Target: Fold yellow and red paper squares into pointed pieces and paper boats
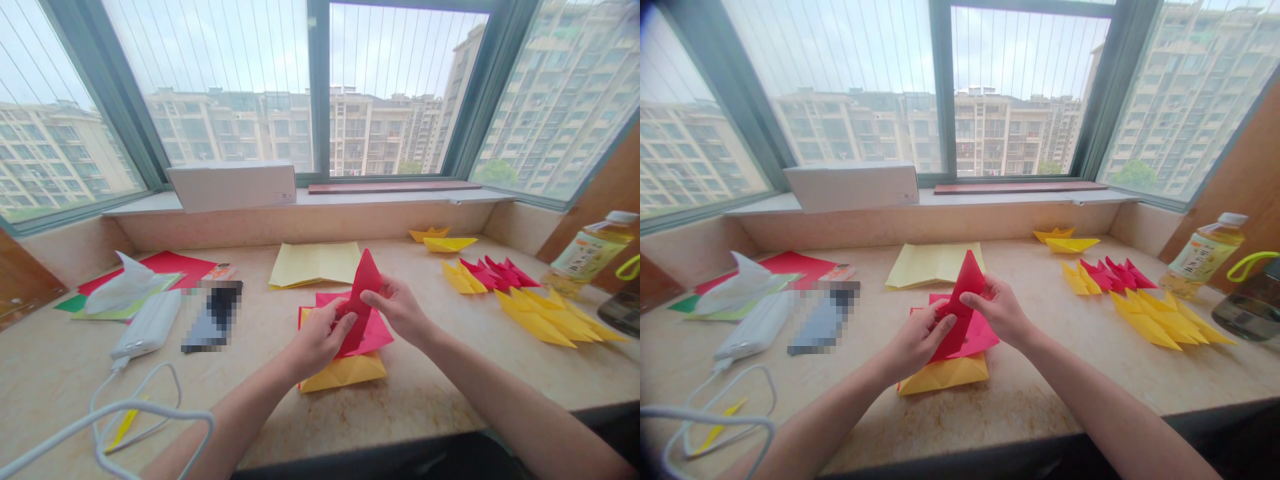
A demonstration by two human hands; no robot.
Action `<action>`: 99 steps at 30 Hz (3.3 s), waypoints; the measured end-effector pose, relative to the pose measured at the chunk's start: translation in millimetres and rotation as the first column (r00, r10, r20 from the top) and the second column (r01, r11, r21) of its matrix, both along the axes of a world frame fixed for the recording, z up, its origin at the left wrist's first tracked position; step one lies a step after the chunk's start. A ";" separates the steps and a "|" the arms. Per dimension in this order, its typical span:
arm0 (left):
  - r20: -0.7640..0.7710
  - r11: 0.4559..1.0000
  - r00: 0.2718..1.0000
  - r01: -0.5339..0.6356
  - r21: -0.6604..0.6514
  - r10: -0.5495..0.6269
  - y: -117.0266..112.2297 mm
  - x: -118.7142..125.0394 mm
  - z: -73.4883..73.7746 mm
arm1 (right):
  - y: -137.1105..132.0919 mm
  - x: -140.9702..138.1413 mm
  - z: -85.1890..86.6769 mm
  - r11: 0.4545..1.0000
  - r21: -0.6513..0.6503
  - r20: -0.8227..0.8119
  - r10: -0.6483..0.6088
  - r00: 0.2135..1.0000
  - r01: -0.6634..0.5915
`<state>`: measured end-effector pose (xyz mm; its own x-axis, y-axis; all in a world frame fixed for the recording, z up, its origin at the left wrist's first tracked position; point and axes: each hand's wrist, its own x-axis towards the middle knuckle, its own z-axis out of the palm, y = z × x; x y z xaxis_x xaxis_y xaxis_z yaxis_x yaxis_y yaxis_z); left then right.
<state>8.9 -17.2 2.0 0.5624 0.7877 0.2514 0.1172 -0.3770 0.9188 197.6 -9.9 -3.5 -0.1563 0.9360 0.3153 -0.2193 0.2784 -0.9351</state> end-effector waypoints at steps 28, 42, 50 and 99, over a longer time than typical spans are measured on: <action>0.065 0.969 0.983 -0.181 0.170 0.172 6.4 -5.2 0.3 | -6.1 -1.4 5.7 0.989 0.143 0.221 -0.004 0.975 -0.029; -0.083 0.964 0.968 -0.224 0.141 0.237 10.1 -4.2 -0.5 | -7.7 -11.0 -11.5 0.961 0.252 0.413 -0.216 0.885 0.116; -0.118 0.978 0.977 -0.161 0.129 0.177 13.1 -4.4 -1.2 | 0.2 -15.4 -18.0 0.988 0.143 0.232 -0.095 0.968 0.063; 0.041 0.912 0.997 -0.038 -0.409 0.060 -2.1 3.2 13.3 | -9.5 4.5 10.8 1.000 0.016 0.234 -0.015 0.972 0.012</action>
<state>12.1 -19.2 15.3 0.5152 0.8542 -0.0702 0.0748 0.0368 0.9965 202.0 -19.3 7.3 -0.2146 0.9342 0.2849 0.0088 0.2936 -0.9559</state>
